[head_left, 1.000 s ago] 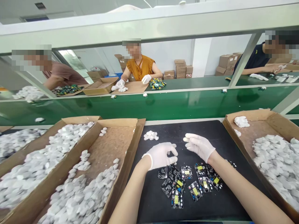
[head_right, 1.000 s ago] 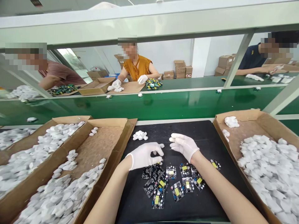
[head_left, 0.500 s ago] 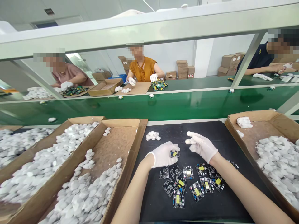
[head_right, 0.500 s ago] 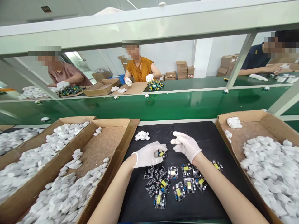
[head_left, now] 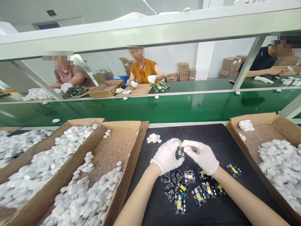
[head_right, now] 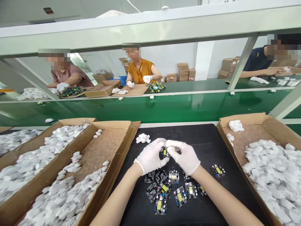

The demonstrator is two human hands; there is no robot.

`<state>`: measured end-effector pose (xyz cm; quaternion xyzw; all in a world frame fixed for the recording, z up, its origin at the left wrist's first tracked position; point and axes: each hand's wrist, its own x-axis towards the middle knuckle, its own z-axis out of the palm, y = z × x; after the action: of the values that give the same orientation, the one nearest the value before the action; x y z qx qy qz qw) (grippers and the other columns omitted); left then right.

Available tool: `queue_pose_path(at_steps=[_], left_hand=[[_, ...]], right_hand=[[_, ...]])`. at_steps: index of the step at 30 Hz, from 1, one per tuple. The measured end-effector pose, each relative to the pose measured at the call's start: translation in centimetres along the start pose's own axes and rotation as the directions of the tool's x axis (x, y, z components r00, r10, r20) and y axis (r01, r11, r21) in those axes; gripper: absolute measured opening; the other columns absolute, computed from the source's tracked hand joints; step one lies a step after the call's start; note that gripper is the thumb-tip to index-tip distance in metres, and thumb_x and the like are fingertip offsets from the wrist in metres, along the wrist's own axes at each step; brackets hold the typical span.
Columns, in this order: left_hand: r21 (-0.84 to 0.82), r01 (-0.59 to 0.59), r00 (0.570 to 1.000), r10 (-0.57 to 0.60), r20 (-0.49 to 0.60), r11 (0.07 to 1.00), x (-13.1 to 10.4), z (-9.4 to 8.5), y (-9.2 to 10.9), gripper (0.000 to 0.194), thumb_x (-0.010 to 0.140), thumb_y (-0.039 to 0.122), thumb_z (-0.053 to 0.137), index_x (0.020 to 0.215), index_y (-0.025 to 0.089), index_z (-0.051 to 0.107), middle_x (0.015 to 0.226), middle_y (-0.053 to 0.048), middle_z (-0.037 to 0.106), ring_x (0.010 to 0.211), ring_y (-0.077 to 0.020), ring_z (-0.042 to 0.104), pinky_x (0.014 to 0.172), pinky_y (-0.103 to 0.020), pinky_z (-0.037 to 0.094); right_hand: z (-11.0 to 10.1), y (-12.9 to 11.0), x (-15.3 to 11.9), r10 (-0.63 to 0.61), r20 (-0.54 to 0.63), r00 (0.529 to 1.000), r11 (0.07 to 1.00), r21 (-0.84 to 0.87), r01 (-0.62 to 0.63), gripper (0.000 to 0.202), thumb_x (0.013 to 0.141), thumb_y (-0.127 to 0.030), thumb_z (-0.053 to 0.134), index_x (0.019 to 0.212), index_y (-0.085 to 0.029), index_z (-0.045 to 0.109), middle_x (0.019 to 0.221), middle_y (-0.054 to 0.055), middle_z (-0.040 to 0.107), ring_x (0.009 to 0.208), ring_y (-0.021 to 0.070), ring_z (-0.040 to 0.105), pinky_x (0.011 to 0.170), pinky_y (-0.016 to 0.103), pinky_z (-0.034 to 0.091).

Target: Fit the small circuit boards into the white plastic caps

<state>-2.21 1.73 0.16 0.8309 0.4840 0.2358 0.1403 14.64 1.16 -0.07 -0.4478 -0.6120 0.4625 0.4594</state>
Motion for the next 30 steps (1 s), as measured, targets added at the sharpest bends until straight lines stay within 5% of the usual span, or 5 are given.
queue_pose_path(at_steps=[6,12,18,25,30], left_hand=[[0.042,-0.027,0.986,0.034,-0.164,0.999,-0.2,0.9,0.7,0.028,0.062,0.029,0.062,0.088,0.020,0.058,0.081,-0.006,0.062,0.079,-0.0242,0.060,0.073,-0.037,0.047],[0.156,-0.062,0.888,0.126,-0.443,0.986,-0.4,1.9,1.0,0.021,0.061,0.029,0.061,0.080,0.020,0.058,0.070,-0.004,0.063,0.076,-0.0227,0.061,0.088,-0.039,0.045],[0.241,-0.162,0.826,0.265,-0.498,0.957,-0.6,1.5,1.0,0.023,0.064,0.034,0.064,0.084,0.023,0.061,0.072,-0.001,0.064,0.071,-0.0187,0.061,0.095,-0.041,0.040],[0.114,-0.167,0.913,0.197,-0.357,0.979,-0.6,0.3,1.5,0.056,0.057,0.046,0.071,0.106,0.022,0.059,0.105,-0.008,0.063,0.099,-0.0261,0.057,0.106,-0.049,0.021],[0.087,-0.200,0.923,0.217,-0.319,0.976,-0.6,0.9,1.5,0.038,0.067,0.034,0.065,0.103,0.025,0.061,0.102,-0.004,0.067,0.096,-0.0227,0.060,0.107,-0.048,0.018]], right_hand=[[0.8,-0.2,-0.8,-0.417,0.131,0.899,0.837,-0.330,0.436,0.030,0.071,-0.012,0.061,0.088,-0.034,0.071,0.096,0.001,0.068,0.095,0.0234,0.056,0.088,0.041,0.041],[1.0,0.4,-0.6,-0.061,-0.100,0.993,0.994,0.080,0.070,0.021,0.069,-0.021,0.066,0.089,-0.027,0.068,0.109,0.004,0.059,0.099,0.0214,0.055,0.092,0.039,0.040],[0.5,-1.1,-0.3,0.246,0.414,0.876,0.775,0.459,-0.435,0.028,0.062,-0.035,0.074,0.068,-0.014,0.056,0.067,-0.001,0.054,0.066,0.0126,0.050,0.066,0.027,0.041],[0.7,-1.3,-0.6,0.225,0.355,0.907,0.818,0.438,-0.374,0.037,0.061,-0.037,0.074,0.056,-0.016,0.045,0.057,-0.005,0.041,0.055,0.0082,0.035,0.054,0.023,0.029],[0.6,-1.1,-0.6,0.179,0.298,0.938,0.877,0.383,-0.289,0.031,0.060,-0.037,0.074,0.067,-0.016,0.053,0.061,-0.004,0.050,0.059,0.0113,0.044,0.062,0.026,0.036]])
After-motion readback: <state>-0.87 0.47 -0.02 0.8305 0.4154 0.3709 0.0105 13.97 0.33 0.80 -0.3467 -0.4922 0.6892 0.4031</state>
